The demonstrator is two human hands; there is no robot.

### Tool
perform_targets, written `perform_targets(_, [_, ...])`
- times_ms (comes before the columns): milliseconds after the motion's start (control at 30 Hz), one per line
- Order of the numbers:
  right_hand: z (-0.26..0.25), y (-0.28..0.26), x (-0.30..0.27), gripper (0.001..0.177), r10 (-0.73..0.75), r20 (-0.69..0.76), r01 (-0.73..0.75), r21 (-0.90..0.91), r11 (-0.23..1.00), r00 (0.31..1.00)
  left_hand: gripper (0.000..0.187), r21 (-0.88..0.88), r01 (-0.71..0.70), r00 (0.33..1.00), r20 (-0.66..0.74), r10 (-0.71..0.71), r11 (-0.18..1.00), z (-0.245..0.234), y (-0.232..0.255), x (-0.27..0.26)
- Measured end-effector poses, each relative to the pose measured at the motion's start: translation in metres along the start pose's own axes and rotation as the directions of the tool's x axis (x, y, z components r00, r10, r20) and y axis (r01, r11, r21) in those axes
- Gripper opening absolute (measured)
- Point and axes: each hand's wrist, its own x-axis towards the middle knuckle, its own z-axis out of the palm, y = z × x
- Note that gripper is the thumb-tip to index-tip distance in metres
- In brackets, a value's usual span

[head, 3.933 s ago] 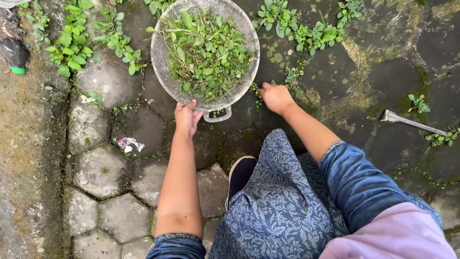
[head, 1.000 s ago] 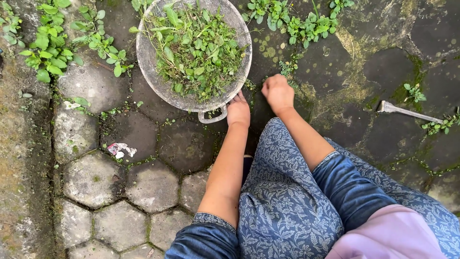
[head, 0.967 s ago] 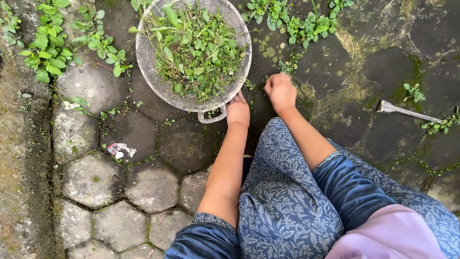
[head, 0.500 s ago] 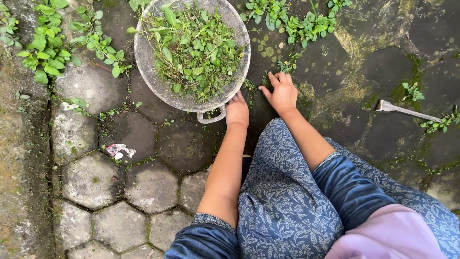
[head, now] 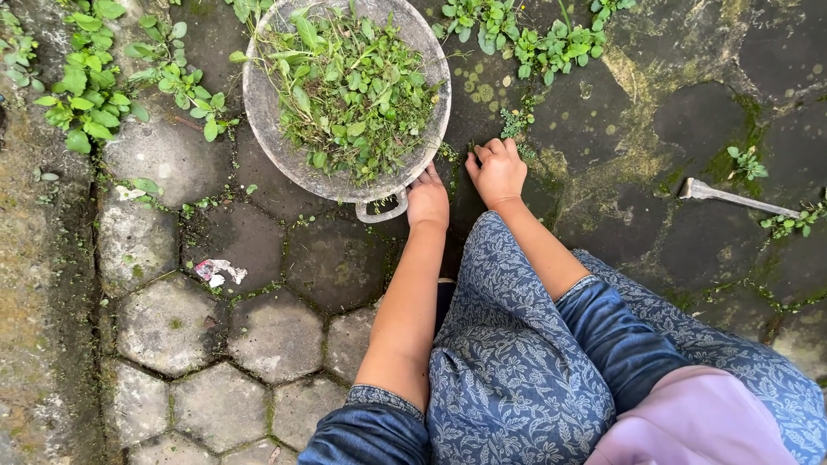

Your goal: Picking weeds from the cracks of stone pavers and placing them in a colander.

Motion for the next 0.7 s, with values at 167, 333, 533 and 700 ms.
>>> perform_targets(167, [0.008, 0.002, -0.002, 0.011, -0.006, -0.022, 0.006, 0.021, 1.000, 1.000, 0.073, 0.008, -0.008, 1.000, -0.014, 0.009, 1.000, 0.006, 0.000, 0.002])
perform_targets(333, [0.019, 0.007, -0.002, 0.010, -0.008, -0.029, 0.010, 0.051, 0.999, 1.000, 0.074, 0.035, -0.019, 1.000, 0.002, 0.018, 0.999, -0.001, -0.002, -0.001])
perform_targets(533, [0.027, 0.017, 0.001, 0.009, -0.003, -0.037, 0.005, 0.067, 0.998, 0.999, 0.075, 0.036, -0.023, 1.000, 0.019, 0.022, 0.999, -0.008, -0.004, -0.003])
perform_targets(700, [0.012, 0.041, 0.016, 0.011, 0.203, -0.025, -0.196, 0.176, 0.965, 0.979, 0.078, 0.032, -0.051, 0.996, 0.078, 0.048, 0.998, -0.021, -0.004, -0.006])
